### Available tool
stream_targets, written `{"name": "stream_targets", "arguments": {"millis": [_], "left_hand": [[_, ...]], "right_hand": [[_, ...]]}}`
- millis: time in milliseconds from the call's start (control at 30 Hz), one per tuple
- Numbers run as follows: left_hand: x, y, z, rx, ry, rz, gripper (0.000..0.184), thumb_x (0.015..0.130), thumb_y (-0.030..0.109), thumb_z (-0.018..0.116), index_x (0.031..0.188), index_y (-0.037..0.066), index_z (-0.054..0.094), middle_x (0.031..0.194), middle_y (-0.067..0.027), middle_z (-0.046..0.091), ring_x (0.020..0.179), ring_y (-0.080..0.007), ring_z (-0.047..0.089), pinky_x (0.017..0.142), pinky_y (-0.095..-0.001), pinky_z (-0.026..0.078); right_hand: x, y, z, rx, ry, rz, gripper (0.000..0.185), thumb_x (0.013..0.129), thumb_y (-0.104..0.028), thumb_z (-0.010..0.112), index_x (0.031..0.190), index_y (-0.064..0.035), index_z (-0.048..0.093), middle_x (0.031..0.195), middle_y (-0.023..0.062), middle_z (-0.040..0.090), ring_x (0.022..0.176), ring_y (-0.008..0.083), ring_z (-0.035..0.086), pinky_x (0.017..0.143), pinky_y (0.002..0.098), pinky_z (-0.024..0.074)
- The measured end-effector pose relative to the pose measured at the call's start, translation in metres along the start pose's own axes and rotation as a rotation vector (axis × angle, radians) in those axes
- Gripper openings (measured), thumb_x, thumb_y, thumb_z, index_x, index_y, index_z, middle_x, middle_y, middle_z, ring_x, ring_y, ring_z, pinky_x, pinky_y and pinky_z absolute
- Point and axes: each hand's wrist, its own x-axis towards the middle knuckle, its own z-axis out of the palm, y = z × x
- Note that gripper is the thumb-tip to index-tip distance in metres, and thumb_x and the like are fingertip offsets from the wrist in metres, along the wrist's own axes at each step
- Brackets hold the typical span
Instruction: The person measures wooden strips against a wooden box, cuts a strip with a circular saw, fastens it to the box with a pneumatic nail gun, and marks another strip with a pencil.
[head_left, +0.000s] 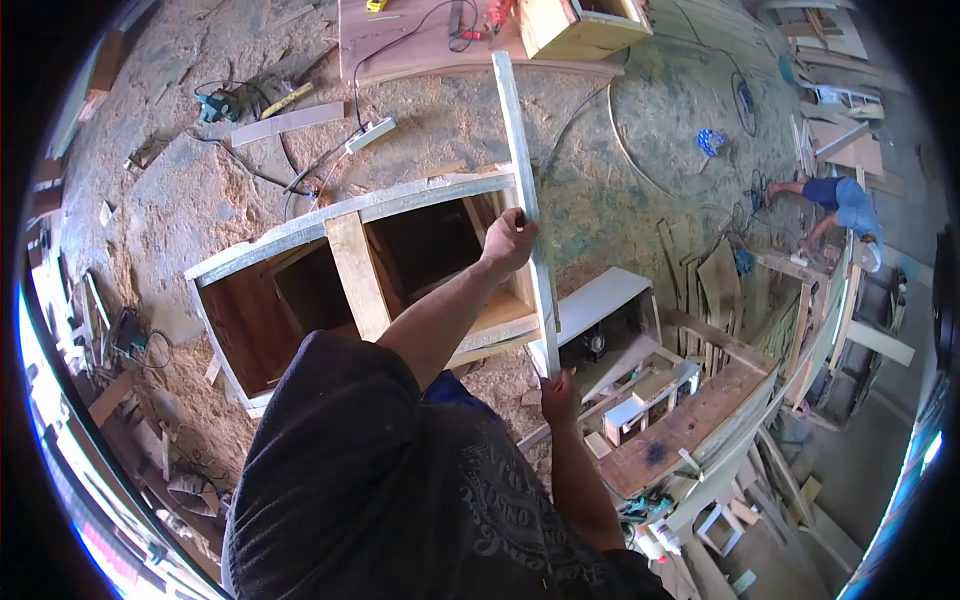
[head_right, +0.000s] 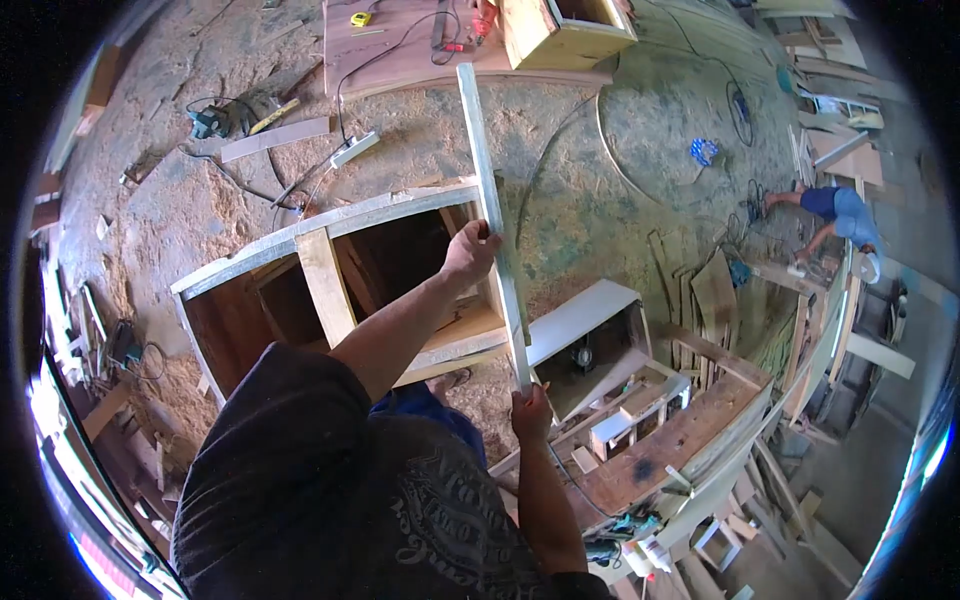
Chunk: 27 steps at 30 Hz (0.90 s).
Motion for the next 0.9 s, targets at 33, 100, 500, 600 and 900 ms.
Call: {"name": "stream_targets", "arguments": {"millis": [33, 100, 500, 600, 900], "left_hand": [[0.002, 0.001, -0.002, 0.026, 0.005, 0.013, 0.027, 0.085, 0.023, 0.058, 0.099, 0.0, 0.06, 0.091, -0.0131, 0.066, 0.086, -0.0232, 0.063, 0.079, -0.0339, 0.048], [0.004, -0.003, 0.004, 0.007, 0.014, 0.006, 0.022, 0.083, 0.02, 0.057, 0.093, 0.001, 0.062, 0.088, -0.0147, 0.066, 0.085, -0.0256, 0.064, 0.077, -0.0355, 0.049], [0.016, -0.008, 0.003, -0.131, -0.177, -0.092, 0.021, 0.094, 0.016, 0.051, 0.104, -0.002, 0.056, 0.095, -0.0079, 0.062, 0.084, -0.0183, 0.062, 0.078, -0.0344, 0.055], [0.013, -0.004, 0.003, -0.113, -0.19, -0.107, 0.021, 0.094, 0.018, 0.051, 0.104, 0.0, 0.056, 0.096, -0.007, 0.061, 0.085, -0.0168, 0.062, 0.078, -0.0332, 0.054], [0.012, -0.001, 0.004, -0.104, -0.125, -0.123, 0.025, 0.091, 0.016, 0.055, 0.105, -0.004, 0.053, 0.099, -0.0102, 0.059, 0.083, -0.0188, 0.06, 0.073, -0.0324, 0.057]], "right_hand": [[-0.001, 0.001, 0.0, -0.029, -0.002, -0.063, 0.035, 0.078, -0.022, 0.068, 0.104, -0.0028, 0.053, 0.09, 0.0204, 0.06, 0.083, 0.0381, 0.059, 0.072, 0.0443, 0.0459], [0.004, 0.014, 0.005, 0.196, 0.207, -0.27, 0.041, 0.076, -0.022, 0.072, 0.108, -0.0034, 0.053, 0.088, 0.0164, 0.06, 0.081, 0.0315, 0.06, 0.073, 0.0407, 0.047], [0.046, -0.065, 0.006, 1.461, 0.051, 0.343, 0.013, 0.089, -0.014, 0.059, 0.095, -0.0045, 0.066, 0.071, 0.002, 0.055, 0.062, 0.011, 0.051, 0.059, 0.0255, 0.0472], [0.055, -0.073, 0.023, 1.382, 0.248, 0.281, 0.013, 0.084, -0.012, 0.065, 0.095, -0.0044, 0.066, 0.075, 0.0021, 0.061, 0.064, 0.0096, 0.054, 0.059, 0.0239, 0.0462], [0.049, -0.068, 0.02, 1.031, 0.305, 0.167, 0.016, 0.083, -0.016, 0.066, 0.094, -0.0038, 0.067, 0.081, 0.0028, 0.067, 0.075, 0.007, 0.061, 0.065, 0.0214, 0.0483]]}}
